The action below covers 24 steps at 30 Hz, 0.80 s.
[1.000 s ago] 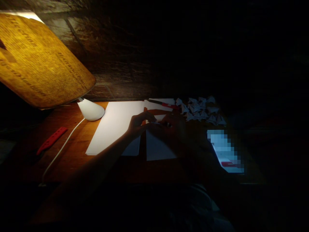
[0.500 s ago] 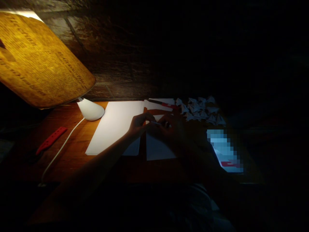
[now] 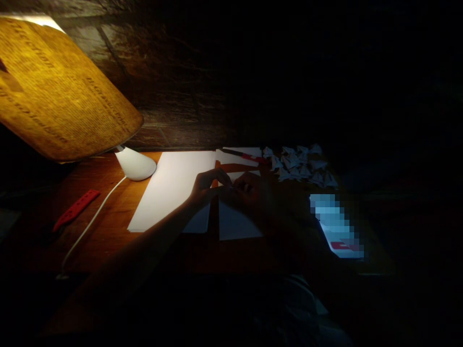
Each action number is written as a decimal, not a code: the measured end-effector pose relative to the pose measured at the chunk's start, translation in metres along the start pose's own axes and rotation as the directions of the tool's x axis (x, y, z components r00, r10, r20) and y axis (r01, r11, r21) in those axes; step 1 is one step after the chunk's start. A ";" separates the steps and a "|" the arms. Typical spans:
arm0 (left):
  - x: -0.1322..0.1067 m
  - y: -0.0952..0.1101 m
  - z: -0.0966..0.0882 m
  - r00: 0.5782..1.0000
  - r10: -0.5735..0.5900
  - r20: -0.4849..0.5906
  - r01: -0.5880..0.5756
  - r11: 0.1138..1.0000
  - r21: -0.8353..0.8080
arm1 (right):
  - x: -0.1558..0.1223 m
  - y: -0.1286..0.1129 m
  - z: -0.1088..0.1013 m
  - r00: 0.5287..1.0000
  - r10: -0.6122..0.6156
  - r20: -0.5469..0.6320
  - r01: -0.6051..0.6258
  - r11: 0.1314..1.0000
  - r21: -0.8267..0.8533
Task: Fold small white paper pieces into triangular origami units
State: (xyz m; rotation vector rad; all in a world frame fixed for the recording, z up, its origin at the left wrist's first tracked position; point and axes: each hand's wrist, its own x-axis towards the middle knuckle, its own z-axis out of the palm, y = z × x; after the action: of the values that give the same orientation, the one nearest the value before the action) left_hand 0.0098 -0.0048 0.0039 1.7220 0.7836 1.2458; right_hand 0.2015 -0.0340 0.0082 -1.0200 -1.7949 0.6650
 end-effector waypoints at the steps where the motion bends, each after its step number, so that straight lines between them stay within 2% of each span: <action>1: 0.000 0.000 0.000 1.000 0.007 0.001 -0.006 1.000 -0.009 | 0.000 0.001 0.001 1.000 0.004 0.001 -0.004 1.000 0.001; 5: 0.000 -0.002 0.003 1.000 0.014 0.019 -0.014 1.000 0.001 | 0.001 0.003 0.003 0.997 0.064 -0.040 -0.061 0.996 0.068; 13: 0.000 -0.007 0.005 0.999 0.043 -0.002 -0.042 0.984 0.175 | 0.006 0.009 0.003 0.970 0.228 -0.081 -0.188 0.921 0.341; 19: 0.000 -0.008 0.004 0.999 0.021 0.049 -0.030 0.981 0.191 | 0.005 0.016 0.006 0.962 0.268 0.054 -0.270 0.900 0.342; 24: 0.001 -0.015 0.000 0.995 -0.001 0.095 -0.017 0.982 0.187 | 0.004 0.020 0.008 0.951 0.300 0.072 -0.307 0.903 0.302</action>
State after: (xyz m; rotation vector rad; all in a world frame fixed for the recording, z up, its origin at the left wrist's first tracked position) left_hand 0.0101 0.0023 -0.0088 1.9226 0.8602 1.1160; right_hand 0.2002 -0.0204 -0.0091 -1.0857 -1.4993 1.1186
